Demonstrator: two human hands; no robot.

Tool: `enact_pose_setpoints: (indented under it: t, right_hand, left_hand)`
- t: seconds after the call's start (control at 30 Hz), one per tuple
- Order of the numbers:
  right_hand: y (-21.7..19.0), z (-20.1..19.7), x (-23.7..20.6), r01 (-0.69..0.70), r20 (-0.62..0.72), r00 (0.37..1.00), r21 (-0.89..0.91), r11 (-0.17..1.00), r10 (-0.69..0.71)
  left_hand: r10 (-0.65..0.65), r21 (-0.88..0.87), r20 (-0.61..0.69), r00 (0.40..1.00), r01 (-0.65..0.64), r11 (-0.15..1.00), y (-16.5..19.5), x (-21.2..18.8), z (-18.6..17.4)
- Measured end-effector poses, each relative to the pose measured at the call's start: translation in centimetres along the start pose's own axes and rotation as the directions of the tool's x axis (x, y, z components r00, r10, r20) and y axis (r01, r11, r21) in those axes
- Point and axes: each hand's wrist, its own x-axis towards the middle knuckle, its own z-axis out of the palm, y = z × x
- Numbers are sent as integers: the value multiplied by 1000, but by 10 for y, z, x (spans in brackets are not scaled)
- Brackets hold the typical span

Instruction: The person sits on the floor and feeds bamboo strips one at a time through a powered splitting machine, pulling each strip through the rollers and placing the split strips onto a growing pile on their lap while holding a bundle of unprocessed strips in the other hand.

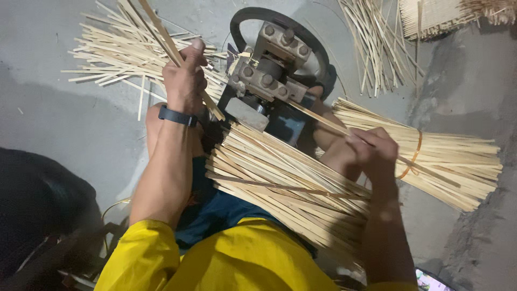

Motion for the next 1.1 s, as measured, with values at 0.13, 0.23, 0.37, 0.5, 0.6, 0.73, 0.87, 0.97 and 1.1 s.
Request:
enact_pose_setpoints:
  t: [0.13,0.23,0.37,0.5,0.6,0.73,0.87,0.97,1.1]
  right_hand:
    - [-32,23,17,46,47,998,17,999,-47]
    - [-51,43,32,-40,102,994,34,999,37]
    - [-56,46,37,-130,177,977,47,990,120]
    - [-46,45,25,129,132,985,-104,986,-115]
    - [-40,53,14,233,269,950,-278,932,-158]
    - [-40,58,-4,-298,598,786,144,944,157]
    - [-39,53,-12,-41,409,912,87,995,2]
    - [-35,43,-12,134,305,937,135,982,-169]
    - [-31,37,-14,49,311,945,182,982,-104]
  left_hand:
    - [55,88,-29,998,-52,995,0,-3,8]
    - [66,94,20,998,-67,993,3,-4,12]
    - [58,89,49,997,-62,994,5,-4,14]
    - [49,80,69,996,-55,995,5,2,18]
    - [60,80,64,996,-65,995,2,5,17]
    - [49,57,67,997,-53,997,-3,10,12]
    - [122,-28,49,991,-121,992,-7,18,2]
    - [203,-73,-11,979,-204,976,-6,23,-9]
    - [226,-176,-58,973,-232,957,-5,24,-12]
